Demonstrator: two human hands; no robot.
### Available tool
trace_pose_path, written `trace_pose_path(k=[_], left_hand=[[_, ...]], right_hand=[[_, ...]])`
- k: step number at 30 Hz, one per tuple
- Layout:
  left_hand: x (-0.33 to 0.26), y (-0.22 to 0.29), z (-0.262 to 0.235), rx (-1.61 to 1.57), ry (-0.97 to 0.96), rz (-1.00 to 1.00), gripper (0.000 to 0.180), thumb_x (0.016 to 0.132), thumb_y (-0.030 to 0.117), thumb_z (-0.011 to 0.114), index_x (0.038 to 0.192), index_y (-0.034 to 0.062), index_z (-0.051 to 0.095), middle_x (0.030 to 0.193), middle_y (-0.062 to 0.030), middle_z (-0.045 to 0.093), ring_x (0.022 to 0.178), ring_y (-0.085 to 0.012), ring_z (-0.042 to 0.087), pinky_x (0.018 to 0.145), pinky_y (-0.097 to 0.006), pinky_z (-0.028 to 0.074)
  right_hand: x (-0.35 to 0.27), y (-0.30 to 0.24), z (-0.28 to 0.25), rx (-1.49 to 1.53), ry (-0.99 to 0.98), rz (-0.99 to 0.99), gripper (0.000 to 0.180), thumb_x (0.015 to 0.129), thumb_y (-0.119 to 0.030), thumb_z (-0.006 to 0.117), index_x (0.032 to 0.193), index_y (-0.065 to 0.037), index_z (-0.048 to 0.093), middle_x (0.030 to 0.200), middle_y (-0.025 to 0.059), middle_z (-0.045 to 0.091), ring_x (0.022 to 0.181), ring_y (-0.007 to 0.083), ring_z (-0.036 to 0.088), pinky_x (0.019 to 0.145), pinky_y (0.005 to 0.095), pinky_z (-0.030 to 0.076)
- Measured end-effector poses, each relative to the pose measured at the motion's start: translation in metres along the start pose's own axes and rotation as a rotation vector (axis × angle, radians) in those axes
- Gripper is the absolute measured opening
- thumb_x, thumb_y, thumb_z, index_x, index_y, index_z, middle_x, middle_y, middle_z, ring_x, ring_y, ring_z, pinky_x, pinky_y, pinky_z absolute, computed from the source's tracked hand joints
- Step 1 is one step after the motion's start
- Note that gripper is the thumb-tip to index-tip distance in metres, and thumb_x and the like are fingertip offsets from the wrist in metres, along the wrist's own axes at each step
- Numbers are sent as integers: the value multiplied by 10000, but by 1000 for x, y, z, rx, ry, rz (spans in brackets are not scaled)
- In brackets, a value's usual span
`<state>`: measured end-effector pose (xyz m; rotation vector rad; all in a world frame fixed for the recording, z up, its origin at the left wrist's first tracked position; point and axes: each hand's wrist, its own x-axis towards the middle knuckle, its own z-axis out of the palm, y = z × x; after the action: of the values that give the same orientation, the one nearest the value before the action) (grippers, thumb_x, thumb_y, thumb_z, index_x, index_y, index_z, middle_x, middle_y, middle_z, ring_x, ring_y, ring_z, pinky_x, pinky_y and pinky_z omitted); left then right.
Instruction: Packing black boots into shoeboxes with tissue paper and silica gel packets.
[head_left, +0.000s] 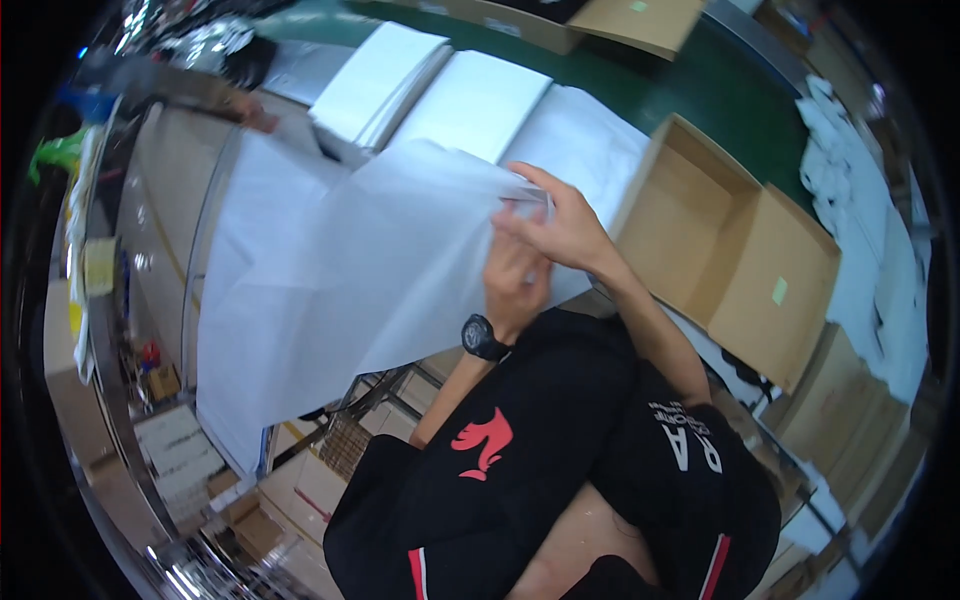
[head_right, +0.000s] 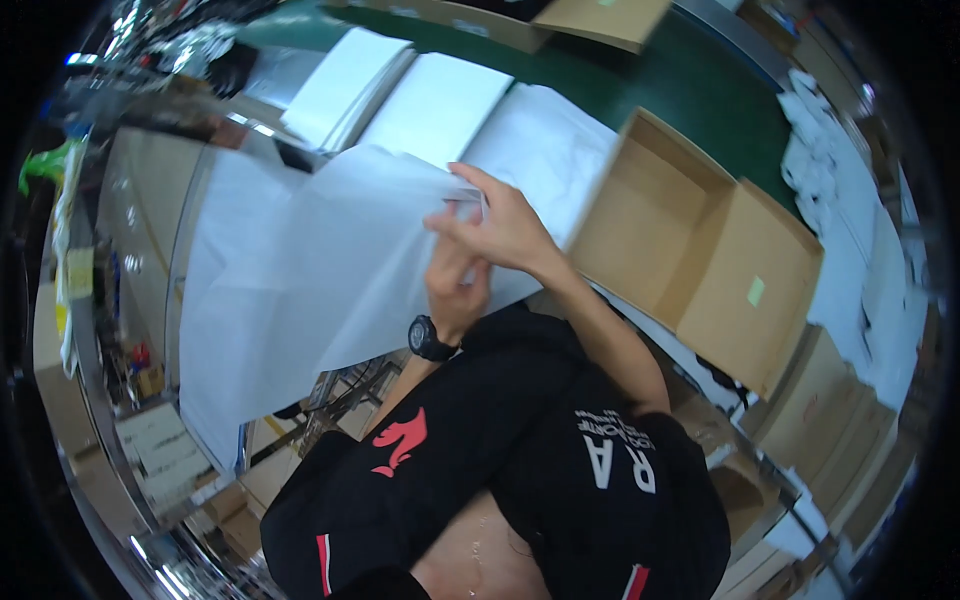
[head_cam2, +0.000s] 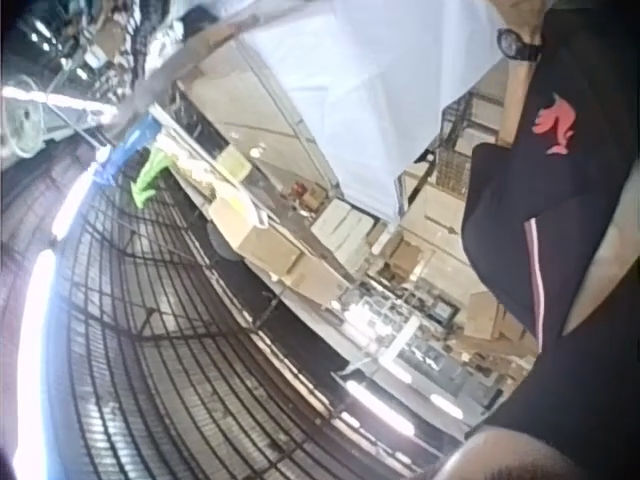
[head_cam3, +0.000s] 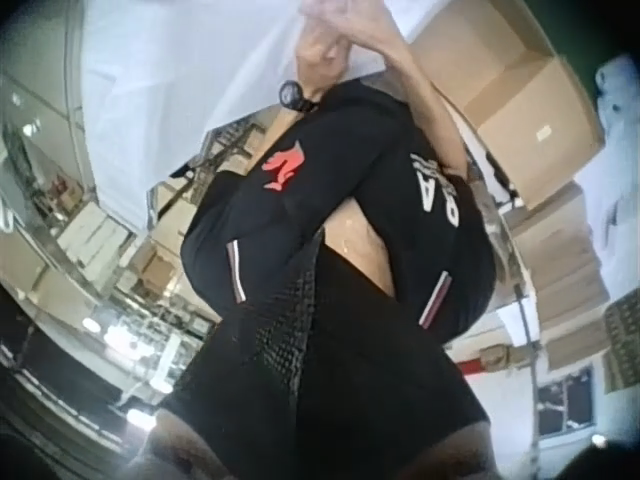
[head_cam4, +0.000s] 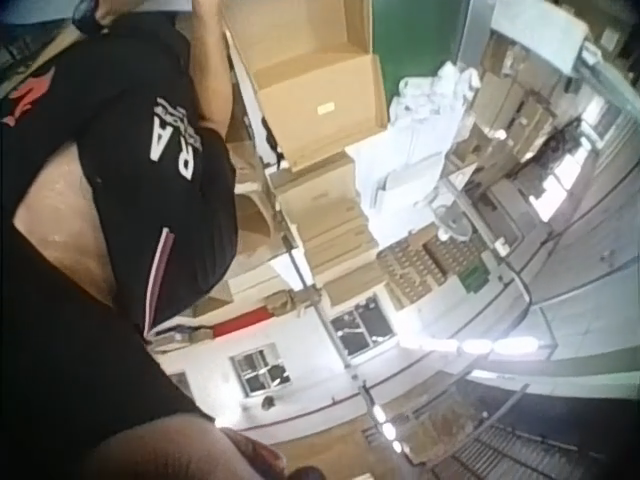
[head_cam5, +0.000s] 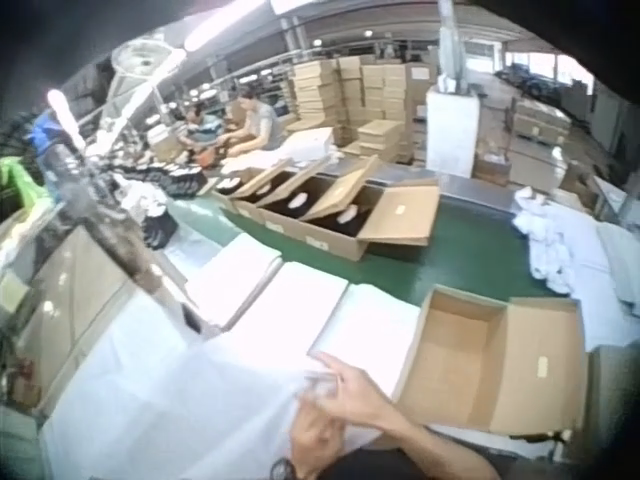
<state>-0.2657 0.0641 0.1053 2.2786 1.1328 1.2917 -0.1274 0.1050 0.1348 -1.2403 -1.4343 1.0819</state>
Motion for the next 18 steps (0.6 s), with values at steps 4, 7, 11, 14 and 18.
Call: trace_pose_path(k=[4, 7, 11, 14, 18], left_hand=[[15, 55, -10, -239, -109, -150, 365, 897, 8, 626, 1260, -5, 657, 1318, -196, 635, 1253, -377, 591, 1058, -443, 457], [33, 29, -29, -70, -32, -135, 388, 937, 93, 608, 1320, 36, 631, 1404, -214, 563, 1333, -385, 509, 1117, -499, 362], [48, -24, 27, 585, -162, -249, 507, 979, 374, 585, 1456, 211, 528, 1546, -213, 404, 1446, -482, 296, 1114, -724, 169], [46, -66, 120, 439, -200, -37, 574, 985, 530, 504, 1507, 298, 445, 1595, -208, 314, 1453, -548, 190, 1051, -812, 82], [93, -22, 225, 379, -434, -61, 469, 1016, 490, 458, 1410, 249, 537, 1178, -222, 638, 1093, -461, 587, 900, -611, 447]], right_hand=[[-14, 28, -86, 37, 330, 61, 293, 937, -274, 706, 1020, 7, 705, 770, 36, 672, 679, 131, 629, 645, 304, 524], [-62, 38, -177, 1, 681, 117, 218, 954, -225, 683, 937, -9, 702, 692, -32, 593, 587, 50, 523, 532, 251, 442], [-156, 52, -297, -237, 953, 293, 261, 934, -291, 714, 983, -35, 731, 777, -41, 634, 640, 36, 526, 540, 226, 439], [-232, 58, -362, -326, 1085, 353, 294, 934, -311, 710, 1015, -28, 725, 778, -27, 639, 638, 54, 541, 544, 233, 439], [-334, 62, -435, -416, 1285, 465, 309, 940, -308, 705, 1032, -13, 715, 808, -15, 651, 645, 56, 545, 533, 228, 430]])
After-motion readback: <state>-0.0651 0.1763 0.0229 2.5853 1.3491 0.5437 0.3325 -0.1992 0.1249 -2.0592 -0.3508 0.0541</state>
